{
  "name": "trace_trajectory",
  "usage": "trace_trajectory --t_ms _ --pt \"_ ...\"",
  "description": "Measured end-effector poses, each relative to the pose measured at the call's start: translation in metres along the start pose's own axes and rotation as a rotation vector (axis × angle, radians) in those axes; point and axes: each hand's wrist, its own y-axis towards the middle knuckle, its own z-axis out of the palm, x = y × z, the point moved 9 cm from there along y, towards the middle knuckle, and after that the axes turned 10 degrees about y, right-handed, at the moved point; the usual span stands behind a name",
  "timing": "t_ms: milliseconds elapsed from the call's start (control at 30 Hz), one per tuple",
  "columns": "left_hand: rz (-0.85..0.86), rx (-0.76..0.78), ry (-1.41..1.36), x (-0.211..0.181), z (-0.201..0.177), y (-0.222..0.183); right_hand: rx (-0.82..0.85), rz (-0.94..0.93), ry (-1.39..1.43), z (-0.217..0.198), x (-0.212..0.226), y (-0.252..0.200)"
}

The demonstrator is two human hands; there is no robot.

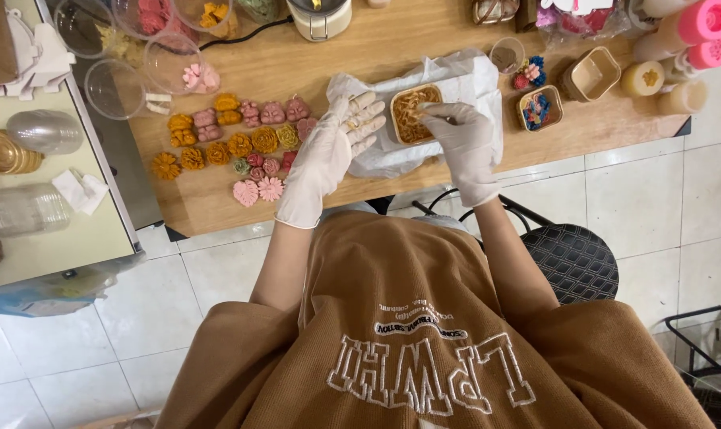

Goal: The person places molded decorative items into a small square container, adds gold-colored shredded filler, and uses a small tool to arrange more items inside.

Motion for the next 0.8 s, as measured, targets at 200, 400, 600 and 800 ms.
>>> trace_trajectory --t_ms 200,400,600,800 --pt "0.005 0.005 0.018 0.008 -0.003 0.000 0.046 -0.491 -0.529 0.017 0.031 -0.015" --pt "0.012 0.002 0.012 0.011 -0.001 -0.003 0.119 -0.618 -0.821 0.028 0.042 -0.021" --pt "0.044 -0.006 0.004 0.009 0.000 -0.003 0.227 -0.739 -0.995 0.027 0.066 -0.044" --pt "0.041 -0.010 0.008 0.011 0.005 -0.002 0.266 -0.779 -1.028 0.029 0.062 -0.045"
